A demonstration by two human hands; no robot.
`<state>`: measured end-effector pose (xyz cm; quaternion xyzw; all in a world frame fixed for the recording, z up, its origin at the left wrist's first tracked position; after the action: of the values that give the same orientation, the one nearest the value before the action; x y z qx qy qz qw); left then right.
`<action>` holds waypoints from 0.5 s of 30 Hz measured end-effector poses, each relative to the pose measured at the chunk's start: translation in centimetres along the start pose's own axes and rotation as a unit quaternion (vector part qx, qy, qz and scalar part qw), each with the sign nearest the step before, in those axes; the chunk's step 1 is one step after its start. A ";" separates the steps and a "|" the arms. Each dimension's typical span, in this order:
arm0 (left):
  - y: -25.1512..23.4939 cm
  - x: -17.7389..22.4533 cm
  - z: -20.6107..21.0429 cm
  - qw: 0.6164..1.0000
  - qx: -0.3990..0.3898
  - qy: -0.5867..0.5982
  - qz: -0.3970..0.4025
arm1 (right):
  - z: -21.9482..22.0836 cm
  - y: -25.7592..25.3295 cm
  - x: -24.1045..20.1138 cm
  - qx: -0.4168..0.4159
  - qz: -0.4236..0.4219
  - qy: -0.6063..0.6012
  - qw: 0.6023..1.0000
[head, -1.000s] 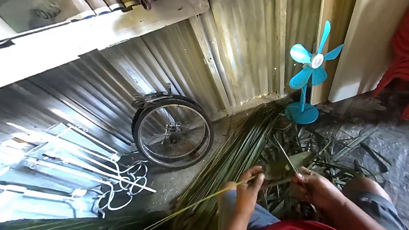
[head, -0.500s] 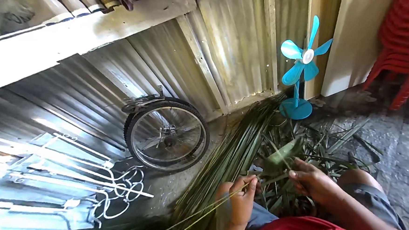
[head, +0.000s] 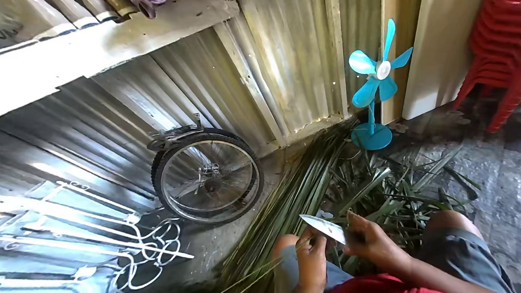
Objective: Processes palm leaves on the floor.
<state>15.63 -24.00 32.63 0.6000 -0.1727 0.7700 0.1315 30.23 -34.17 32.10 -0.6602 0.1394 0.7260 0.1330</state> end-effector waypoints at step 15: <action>1.5 -1.6 -2.2 0.996 -0.003 -0.082 -0.020 | -12.2 -5.2 9.2 0.226 0.194 0.118 0.947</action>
<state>13.42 -24.44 30.41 0.6639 -0.1733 0.7150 0.1343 42.63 -33.86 21.66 -0.6539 0.4398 0.6041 0.1184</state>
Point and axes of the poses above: each hand's wrist, its own y-axis away from the middle knuckle, its own z-axis out of the palm, x = y × z, the point moved 3 cm from there along -y, towards the middle knuckle, and after that the axes turned 4 degrees about x, right-handed, at the moved point
